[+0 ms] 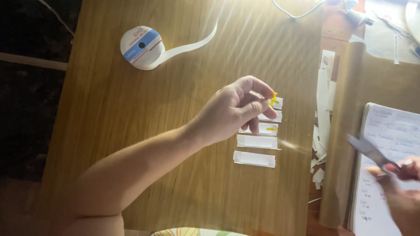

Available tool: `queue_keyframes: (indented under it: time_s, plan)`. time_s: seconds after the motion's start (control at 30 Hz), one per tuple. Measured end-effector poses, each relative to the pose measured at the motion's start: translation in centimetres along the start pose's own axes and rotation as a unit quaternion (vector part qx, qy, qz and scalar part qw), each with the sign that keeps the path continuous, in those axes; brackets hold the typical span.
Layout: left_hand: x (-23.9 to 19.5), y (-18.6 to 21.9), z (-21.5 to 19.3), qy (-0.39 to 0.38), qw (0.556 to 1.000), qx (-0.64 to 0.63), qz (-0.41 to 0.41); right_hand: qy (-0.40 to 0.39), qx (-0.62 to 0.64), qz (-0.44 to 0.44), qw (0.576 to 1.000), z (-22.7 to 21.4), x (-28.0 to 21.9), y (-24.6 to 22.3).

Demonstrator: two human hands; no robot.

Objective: Preparing small paper labels by applying adhesive tape and cutting them with scissors

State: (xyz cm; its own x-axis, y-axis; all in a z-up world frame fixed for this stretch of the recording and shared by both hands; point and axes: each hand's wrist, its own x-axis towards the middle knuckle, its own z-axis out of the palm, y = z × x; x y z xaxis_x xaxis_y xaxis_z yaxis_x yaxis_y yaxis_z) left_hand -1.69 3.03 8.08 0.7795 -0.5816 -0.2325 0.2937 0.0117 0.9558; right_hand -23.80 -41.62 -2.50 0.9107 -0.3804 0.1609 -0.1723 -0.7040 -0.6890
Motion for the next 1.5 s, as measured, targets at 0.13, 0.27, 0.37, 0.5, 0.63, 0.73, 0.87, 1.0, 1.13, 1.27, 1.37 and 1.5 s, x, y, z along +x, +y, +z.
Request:
queue_keyframes:
  time_s: [0.13,0.27,0.37,0.5,0.63,0.73,0.87,1.0,1.13,1.27,1.37,1.5]
  plan:
    - [-0.4,0.2,0.2,0.001,1.000,-0.003,-0.004,-0.035,-0.158,-0.087,0.983,2.8,2.2,-11.1]
    - [0.1,-0.6,0.1,-0.001,0.999,-0.052,-0.004,-0.046,-0.207,-0.118,0.970,4.9,3.5,-14.0]
    - [0.2,-0.5,0.0,0.002,0.998,-0.067,-0.012,-0.057,-0.278,-0.062,0.957,5.7,3.8,-15.8]
    - [0.5,-0.8,0.0,-0.002,0.997,-0.080,-0.014,-0.058,-0.267,-0.072,0.959,6.2,4.1,-16.0]
    - [0.4,-0.4,0.0,0.003,0.995,-0.090,-0.033,-0.059,-0.276,-0.095,0.955,6.3,4.3,-15.7]
    - [-0.2,0.5,0.0,0.010,0.999,-0.028,-0.019,-0.070,-0.277,-0.084,0.955,6.5,4.6,-16.6]
    - [-0.1,-0.3,0.1,0.016,1.000,-0.007,0.024,-0.068,-0.265,-0.087,0.958,7.2,4.8,-17.2]
    - [0.1,-0.9,0.1,0.030,0.999,-0.004,0.041,-0.066,-0.276,-0.061,0.957,7.9,4.9,-17.6]
    - [0.2,-1.3,0.3,0.032,0.998,-0.003,0.051,-0.056,-0.279,-0.073,0.956,8.2,4.8,-17.7]
    - [0.6,-1.9,0.4,0.032,0.998,-0.020,0.050,-0.035,-0.297,-0.107,0.948,8.4,4.8,-16.9]
    - [0.3,-1.3,0.5,0.039,0.999,-0.010,0.030,-0.021,-0.303,-0.122,0.945,8.5,4.6,-17.4]
    - [0.2,-1.2,0.5,0.045,0.998,0.005,0.031,0.012,-0.323,-0.165,0.932,8.6,4.3,-16.3]
